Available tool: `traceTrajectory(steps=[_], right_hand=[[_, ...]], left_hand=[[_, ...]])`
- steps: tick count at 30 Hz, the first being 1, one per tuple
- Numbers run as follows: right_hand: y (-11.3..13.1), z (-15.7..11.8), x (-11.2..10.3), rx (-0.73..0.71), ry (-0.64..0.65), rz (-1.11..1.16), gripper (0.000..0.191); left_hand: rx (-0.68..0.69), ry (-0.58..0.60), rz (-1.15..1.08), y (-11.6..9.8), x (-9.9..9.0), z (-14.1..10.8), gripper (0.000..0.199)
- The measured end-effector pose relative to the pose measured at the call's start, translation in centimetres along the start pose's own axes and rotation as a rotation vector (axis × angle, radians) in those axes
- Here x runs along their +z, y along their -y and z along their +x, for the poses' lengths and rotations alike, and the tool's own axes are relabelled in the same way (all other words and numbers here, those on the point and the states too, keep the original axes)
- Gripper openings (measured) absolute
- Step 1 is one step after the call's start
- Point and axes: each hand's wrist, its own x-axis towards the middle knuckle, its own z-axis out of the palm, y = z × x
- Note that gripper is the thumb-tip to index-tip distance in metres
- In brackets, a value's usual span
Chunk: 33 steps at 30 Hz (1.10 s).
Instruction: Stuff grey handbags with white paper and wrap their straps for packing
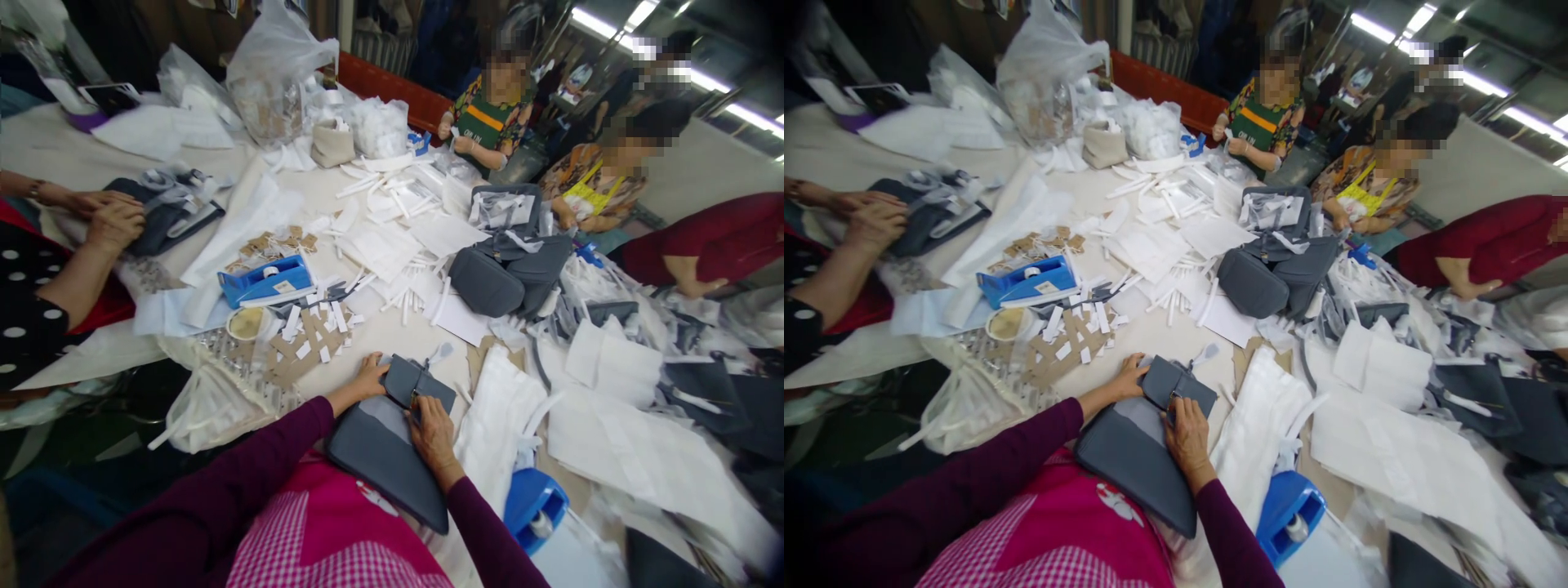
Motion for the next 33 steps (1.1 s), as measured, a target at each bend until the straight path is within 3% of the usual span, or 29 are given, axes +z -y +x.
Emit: traceTrajectory(steps=[4, 9, 14, 18, 25, 33], right_hand=[[0.0, 1.0, -0.9, -0.026, 0.067, -0.043, 0.019], [-1.4, 3.1, -1.3, 0.016, 0.255, 0.266, 0.016], [-2.5, 3.7, -0.5, 0.308, 0.409, 0.701, 0.028], [-3.2, 3.6, -0.4, 0.379, 0.500, 0.805, 0.038], [-2.8, 3.3, -0.2, 0.395, 0.467, 0.821, 0.040], [-2.1, 2.5, 0.9, 0.285, 0.363, 0.591, 0.031]], left_hand=[[-0.003, 0.022, -0.067, 0.7, 0.2, 0.1, 0.068], [0.014, 0.085, -0.213, 1.5, 0.2, 0.0, 0.081], [-0.007, 0.021, -0.275, 1.8, 0.9, -0.2, 0.100], [0.008, 0.009, -0.311, 1.9, 1.1, -0.4, 0.098], [0.034, 0.005, -0.362, 2.4, 1.5, -0.3, 0.098], [0.050, -0.006, -0.418, 2.4, 1.7, -0.3, 0.099]])
